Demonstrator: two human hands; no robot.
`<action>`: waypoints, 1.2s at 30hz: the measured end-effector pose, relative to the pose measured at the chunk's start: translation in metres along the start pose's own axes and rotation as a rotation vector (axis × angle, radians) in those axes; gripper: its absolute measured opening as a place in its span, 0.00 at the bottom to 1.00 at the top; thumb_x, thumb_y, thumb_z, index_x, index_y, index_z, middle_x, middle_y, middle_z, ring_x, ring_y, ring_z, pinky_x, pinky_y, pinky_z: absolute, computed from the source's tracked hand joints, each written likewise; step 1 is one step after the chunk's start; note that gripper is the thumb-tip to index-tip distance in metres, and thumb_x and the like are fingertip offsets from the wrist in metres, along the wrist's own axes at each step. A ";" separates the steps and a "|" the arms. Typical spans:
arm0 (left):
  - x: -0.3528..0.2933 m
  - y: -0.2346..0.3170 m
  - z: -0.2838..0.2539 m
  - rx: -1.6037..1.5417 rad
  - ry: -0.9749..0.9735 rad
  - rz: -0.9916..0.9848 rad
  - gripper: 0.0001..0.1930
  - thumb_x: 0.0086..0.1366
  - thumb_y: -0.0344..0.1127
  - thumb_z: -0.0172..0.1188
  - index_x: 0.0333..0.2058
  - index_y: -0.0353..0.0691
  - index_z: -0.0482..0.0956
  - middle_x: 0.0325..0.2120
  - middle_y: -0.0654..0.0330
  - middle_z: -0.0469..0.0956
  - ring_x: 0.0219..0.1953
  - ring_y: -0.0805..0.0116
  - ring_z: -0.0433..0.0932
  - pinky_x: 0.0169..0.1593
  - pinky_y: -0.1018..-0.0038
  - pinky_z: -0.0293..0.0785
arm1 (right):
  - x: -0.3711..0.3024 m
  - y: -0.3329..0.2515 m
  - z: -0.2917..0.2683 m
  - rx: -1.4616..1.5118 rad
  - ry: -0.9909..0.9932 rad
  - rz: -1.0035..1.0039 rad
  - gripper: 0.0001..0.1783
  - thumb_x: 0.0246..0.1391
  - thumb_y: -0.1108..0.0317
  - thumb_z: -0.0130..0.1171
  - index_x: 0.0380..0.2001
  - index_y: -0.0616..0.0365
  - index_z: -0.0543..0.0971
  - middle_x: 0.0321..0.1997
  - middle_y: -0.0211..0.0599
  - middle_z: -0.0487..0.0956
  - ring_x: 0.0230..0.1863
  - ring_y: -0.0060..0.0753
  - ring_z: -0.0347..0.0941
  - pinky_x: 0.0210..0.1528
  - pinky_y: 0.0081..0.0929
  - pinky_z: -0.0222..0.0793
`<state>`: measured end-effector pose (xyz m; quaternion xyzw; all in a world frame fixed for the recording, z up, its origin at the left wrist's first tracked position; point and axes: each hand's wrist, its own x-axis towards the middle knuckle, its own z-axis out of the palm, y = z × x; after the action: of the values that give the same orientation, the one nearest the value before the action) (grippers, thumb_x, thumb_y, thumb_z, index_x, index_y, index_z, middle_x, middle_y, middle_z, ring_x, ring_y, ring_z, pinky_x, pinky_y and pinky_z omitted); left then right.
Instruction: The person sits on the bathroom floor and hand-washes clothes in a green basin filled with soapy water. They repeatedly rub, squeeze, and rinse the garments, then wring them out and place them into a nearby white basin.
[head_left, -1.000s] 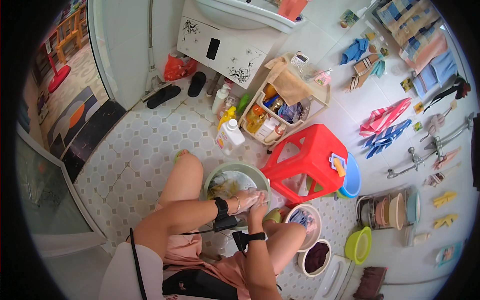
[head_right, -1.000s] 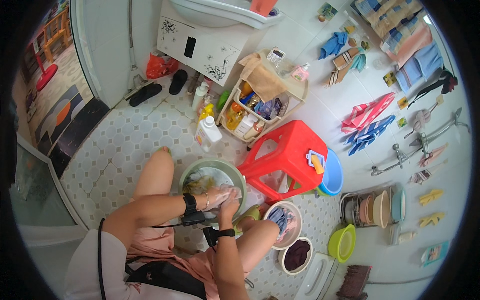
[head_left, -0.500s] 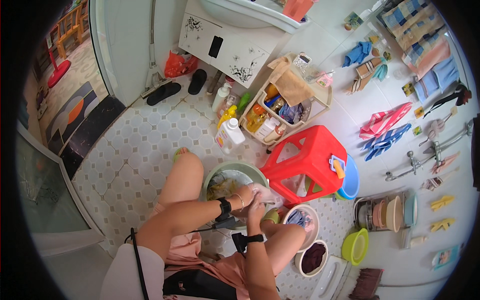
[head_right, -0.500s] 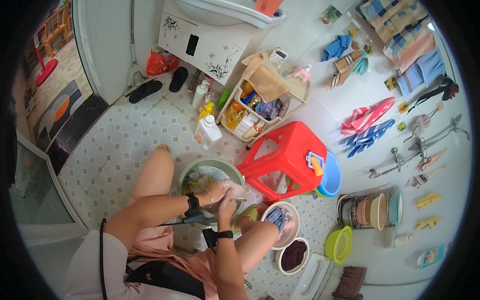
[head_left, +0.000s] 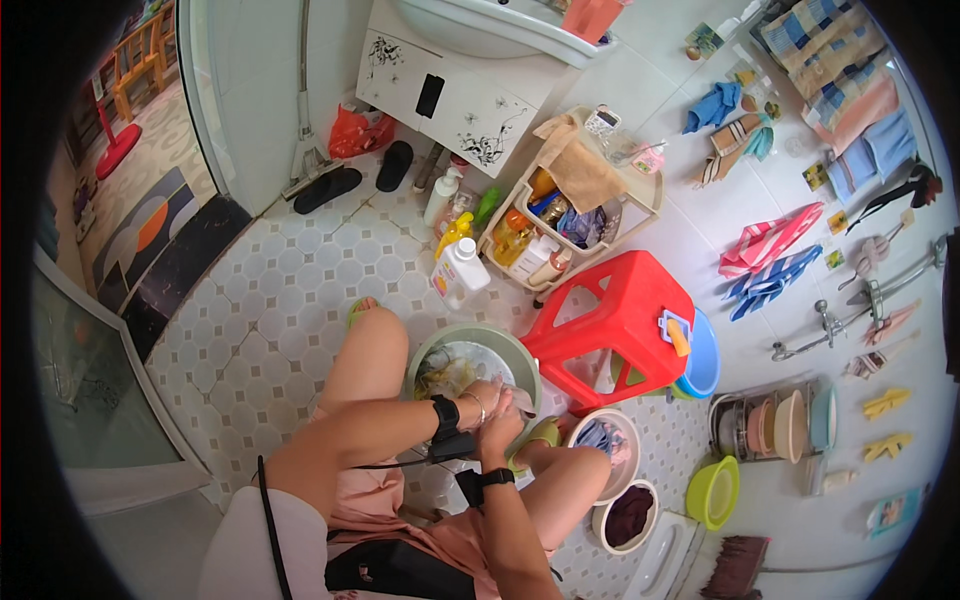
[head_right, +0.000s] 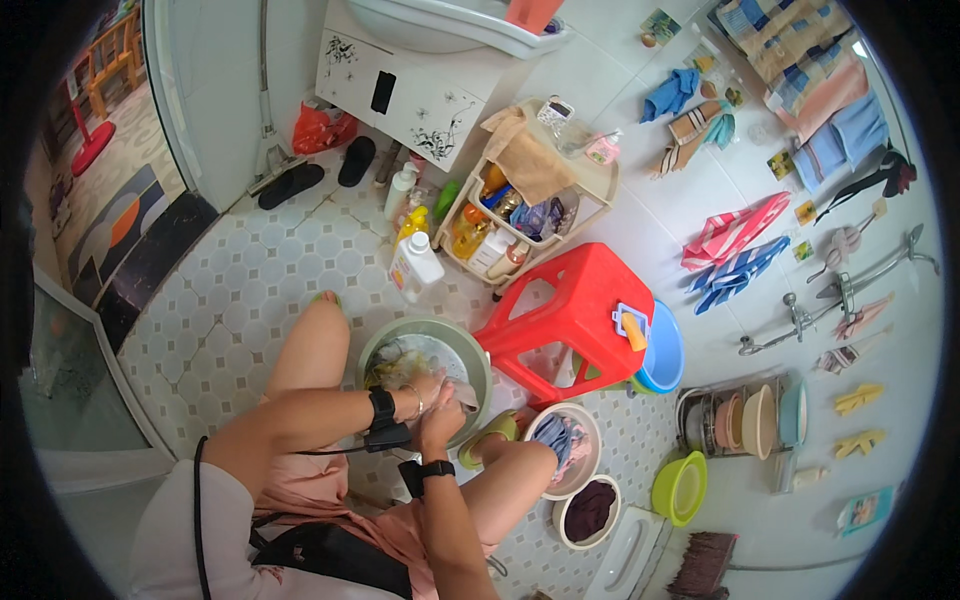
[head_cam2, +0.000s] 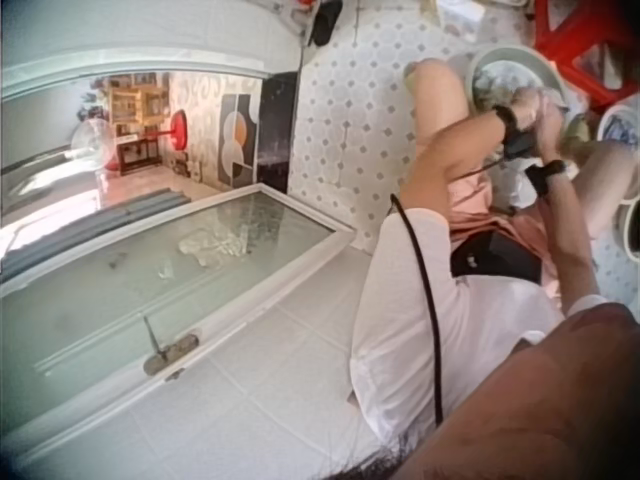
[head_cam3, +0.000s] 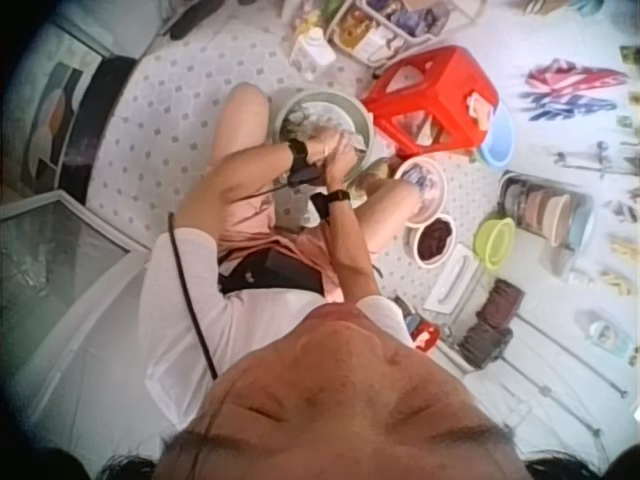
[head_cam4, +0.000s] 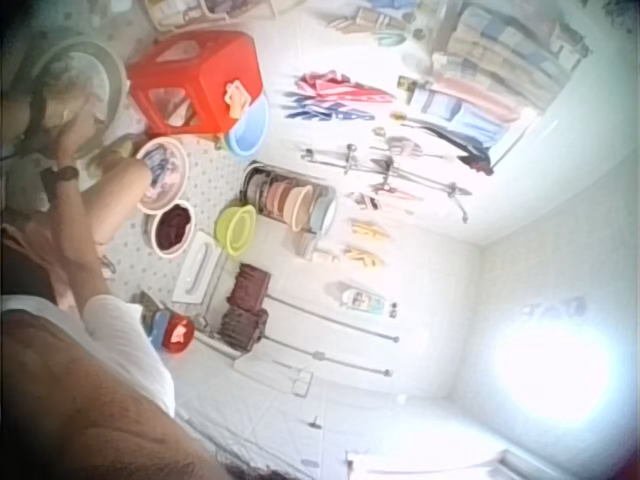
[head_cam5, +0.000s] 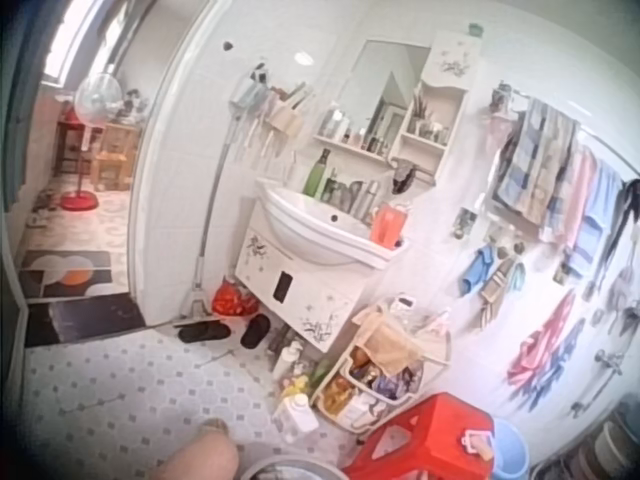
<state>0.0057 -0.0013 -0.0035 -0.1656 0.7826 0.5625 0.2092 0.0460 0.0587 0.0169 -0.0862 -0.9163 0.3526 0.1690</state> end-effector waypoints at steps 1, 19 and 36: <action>-0.005 0.004 -0.002 -0.001 -0.002 0.001 0.32 0.61 0.54 0.31 0.32 0.28 0.73 0.32 0.39 0.72 0.41 0.46 0.70 0.44 0.62 0.63 | 0.002 0.003 -0.001 -0.014 -0.010 -0.026 0.28 0.54 0.55 0.38 0.16 0.68 0.74 0.15 0.56 0.70 0.17 0.54 0.68 0.21 0.43 0.60; -0.024 0.015 -0.013 0.312 -0.181 0.119 0.29 0.56 0.58 0.41 0.36 0.34 0.73 0.31 0.43 0.73 0.36 0.51 0.73 0.40 0.65 0.66 | 0.029 0.040 -0.003 0.423 -0.013 0.324 0.25 0.55 0.54 0.40 0.31 0.70 0.72 0.26 0.43 0.74 0.26 0.31 0.67 0.32 0.28 0.63; 0.024 -0.011 -0.005 0.161 0.320 0.073 0.21 0.61 0.49 0.38 0.34 0.38 0.72 0.29 0.44 0.73 0.33 0.46 0.71 0.39 0.60 0.65 | 0.001 0.000 0.005 0.343 -0.088 0.223 0.23 0.53 0.53 0.45 0.33 0.67 0.71 0.28 0.48 0.74 0.30 0.36 0.70 0.35 0.28 0.64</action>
<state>-0.0098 -0.0097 -0.0235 -0.2072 0.8539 0.4716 0.0743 0.0433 0.0555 0.0137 -0.1414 -0.8341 0.5236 0.1008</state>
